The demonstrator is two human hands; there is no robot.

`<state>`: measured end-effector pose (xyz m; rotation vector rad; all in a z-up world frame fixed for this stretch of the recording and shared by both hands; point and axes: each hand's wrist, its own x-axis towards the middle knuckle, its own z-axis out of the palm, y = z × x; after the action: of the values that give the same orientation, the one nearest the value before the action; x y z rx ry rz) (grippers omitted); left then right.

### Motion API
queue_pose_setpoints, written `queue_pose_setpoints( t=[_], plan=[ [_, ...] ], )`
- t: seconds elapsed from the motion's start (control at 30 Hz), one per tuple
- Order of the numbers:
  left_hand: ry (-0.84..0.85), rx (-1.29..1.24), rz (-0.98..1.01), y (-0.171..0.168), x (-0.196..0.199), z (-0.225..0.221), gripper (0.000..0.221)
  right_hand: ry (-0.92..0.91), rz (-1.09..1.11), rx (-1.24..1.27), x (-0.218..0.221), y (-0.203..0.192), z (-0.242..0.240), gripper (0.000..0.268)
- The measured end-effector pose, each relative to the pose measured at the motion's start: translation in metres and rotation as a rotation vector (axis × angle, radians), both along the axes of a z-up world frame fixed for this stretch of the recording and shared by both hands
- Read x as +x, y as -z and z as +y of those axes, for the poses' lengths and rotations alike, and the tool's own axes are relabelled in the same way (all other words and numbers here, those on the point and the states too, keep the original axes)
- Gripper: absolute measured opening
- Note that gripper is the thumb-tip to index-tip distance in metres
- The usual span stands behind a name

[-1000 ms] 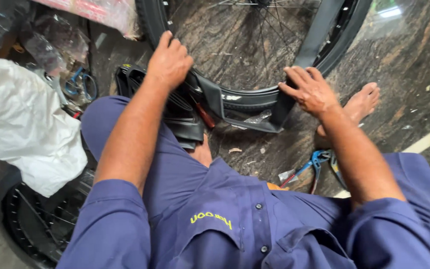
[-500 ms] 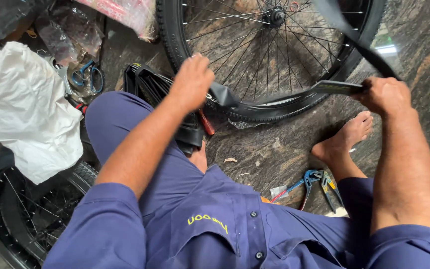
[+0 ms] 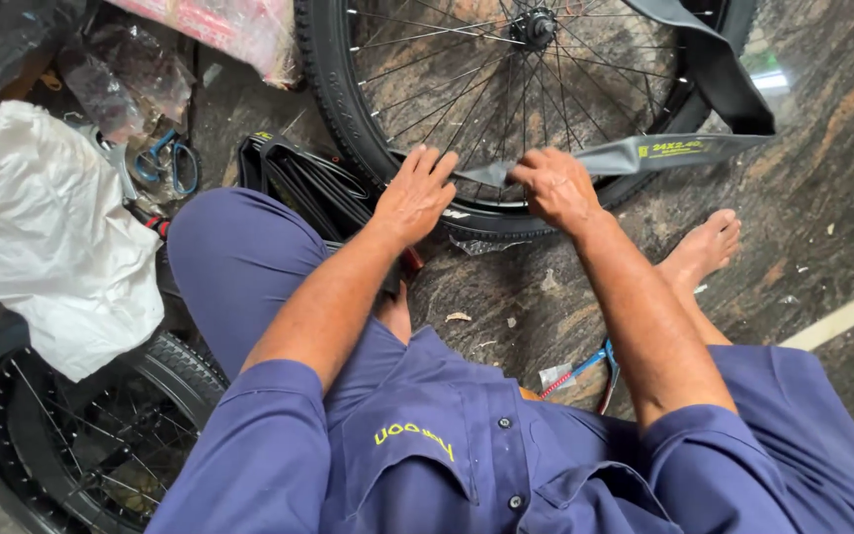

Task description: The person fits an inner tube into a bicycle tire by hand, pushes the tire bead onto the rim, and uses a screwdriver to lever the edge of the tire into place.

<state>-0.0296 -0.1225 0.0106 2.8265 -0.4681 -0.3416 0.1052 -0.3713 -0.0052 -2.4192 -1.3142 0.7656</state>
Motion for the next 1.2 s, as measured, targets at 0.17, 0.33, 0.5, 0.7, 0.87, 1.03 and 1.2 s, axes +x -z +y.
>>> queue_pose_setpoints(
  t=[0.17,0.33,0.5,0.7,0.87,1.03,1.2],
  plan=[
    [0.012,-0.073,0.165,0.006,-0.003,0.003,0.013,-0.028,0.434,-0.196,-0.009,0.021,-0.005,0.04],
    [0.01,-0.02,0.288,0.005,0.005,0.017,0.016,0.056,0.634,-0.491,-0.039,-0.004,0.051,0.054],
    [0.076,0.301,0.372,-0.008,0.031,0.061,0.02,0.058,0.475,0.147,-0.069,-0.035,0.068,0.078],
    [-0.029,0.084,0.15,-0.053,0.046,0.099,0.015,0.086,-0.013,0.176,-0.064,-0.037,0.017,0.041],
    [0.032,-0.12,-0.243,-0.05,0.008,0.033,0.028,0.066,-0.019,0.374,-0.037,-0.035,0.009,0.028],
    [0.103,0.069,-0.123,-0.02,0.021,0.044,0.016,-0.061,-0.01,0.211,-0.027,-0.013,0.034,0.017],
    [0.07,-0.004,-0.008,-0.006,0.017,0.042,0.012,0.053,0.423,0.101,-0.04,0.025,0.049,0.036]
  ],
)
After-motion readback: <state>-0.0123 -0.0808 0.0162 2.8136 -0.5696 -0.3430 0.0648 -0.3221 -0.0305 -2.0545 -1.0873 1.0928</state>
